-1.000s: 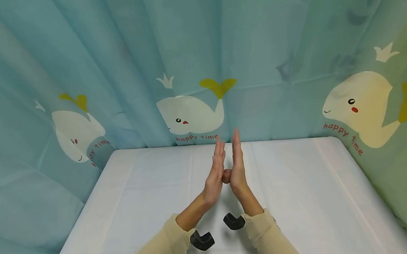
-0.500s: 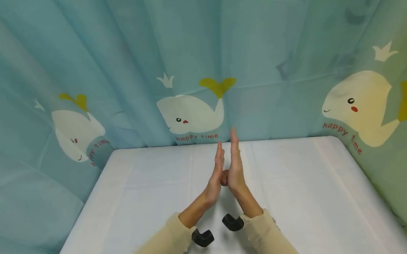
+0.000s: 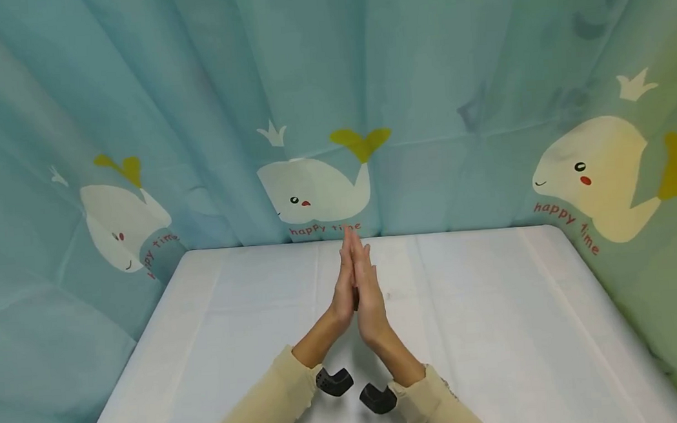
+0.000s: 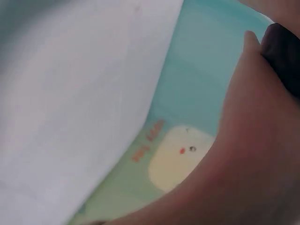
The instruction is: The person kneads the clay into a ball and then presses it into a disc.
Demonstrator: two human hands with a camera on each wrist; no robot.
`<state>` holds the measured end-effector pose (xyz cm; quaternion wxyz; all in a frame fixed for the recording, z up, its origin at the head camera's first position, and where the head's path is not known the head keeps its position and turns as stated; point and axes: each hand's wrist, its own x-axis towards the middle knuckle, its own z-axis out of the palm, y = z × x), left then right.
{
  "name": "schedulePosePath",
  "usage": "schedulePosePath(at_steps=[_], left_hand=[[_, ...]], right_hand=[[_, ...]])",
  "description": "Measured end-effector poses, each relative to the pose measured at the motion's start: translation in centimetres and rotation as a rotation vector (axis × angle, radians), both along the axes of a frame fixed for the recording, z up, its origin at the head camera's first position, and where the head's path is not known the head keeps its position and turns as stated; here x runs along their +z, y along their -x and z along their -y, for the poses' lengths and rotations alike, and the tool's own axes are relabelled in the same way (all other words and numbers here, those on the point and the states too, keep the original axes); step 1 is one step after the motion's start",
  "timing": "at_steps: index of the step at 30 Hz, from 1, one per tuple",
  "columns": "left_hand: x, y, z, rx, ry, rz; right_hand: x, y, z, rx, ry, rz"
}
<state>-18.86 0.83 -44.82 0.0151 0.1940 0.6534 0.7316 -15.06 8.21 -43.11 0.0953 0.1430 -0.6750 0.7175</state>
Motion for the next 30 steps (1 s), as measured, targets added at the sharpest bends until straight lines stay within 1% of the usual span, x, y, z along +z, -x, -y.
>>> schedulePosePath(at_steps=[2, 4, 5, 7, 9, 11, 12, 14, 16, 19, 21, 23, 25, 27, 29, 30], left_hand=[[-0.1, -0.5, -0.1, -0.032, 0.007, 0.013], [0.0, -1.2, -0.3, -0.07, 0.007, 0.031], [0.1, -1.5, -0.4, -0.087, -0.008, 0.04], [0.5, -2.2, -0.5, -0.125, -0.061, 0.085], [1.1, -2.7, -0.4, -0.147, -0.138, 0.141], [1.7, -3.0, -0.2, -0.15, -0.213, 0.187], [2.0, -3.0, -0.1, -0.146, -0.242, 0.205], [2.5, -2.9, 0.2, -0.14, -0.274, 0.207], [2.9, -2.6, 0.4, -0.129, -0.253, 0.178], [3.0, -1.8, 0.5, -0.09, -0.147, 0.088], [2.6, -1.2, 0.2, -0.042, -0.052, 0.025], [2.0, -0.4, -0.1, 0.012, 0.037, -0.035], [1.0, 0.1, -0.3, 0.036, 0.082, -0.047], [0.1, 0.3, -0.3, 0.034, 0.089, -0.031], [-0.3, 0.0, -0.2, 0.007, 0.06, -0.011], [-0.4, -0.3, -0.2, -0.011, 0.044, 0.007]], right_hand=[[0.3, 0.5, -0.5, -0.04, -0.009, -0.017], [0.4, 1.4, -1.4, -0.081, -0.006, 0.002], [0.3, 1.9, -1.8, -0.099, -0.008, 0.012], [0.1, 2.6, -2.7, -0.108, 0.002, 0.029], [-0.4, 3.0, -3.1, -0.088, 0.03, 0.059], [-0.9, 3.1, -3.2, -0.061, 0.051, 0.086], [-1.2, 3.1, -3.1, -0.045, 0.065, 0.097], [-1.8, 2.8, -2.8, -0.027, 0.09, 0.123], [-2.3, 2.3, -2.3, -0.015, 0.114, 0.125], [-2.8, 1.4, -1.2, 0.007, 0.129, 0.101], [-2.9, 0.7, -0.6, 0.005, 0.134, 0.073], [-2.5, 0.1, -0.2, -0.015, 0.135, 0.05], [-1.9, -0.4, 0.0, -0.035, 0.133, 0.026], [-0.9, -0.6, 0.1, -0.049, 0.112, 0.006], [-0.1, -0.2, -0.2, -0.057, 0.067, -0.007], [0.1, 0.2, -0.5, -0.062, 0.056, -0.008]])
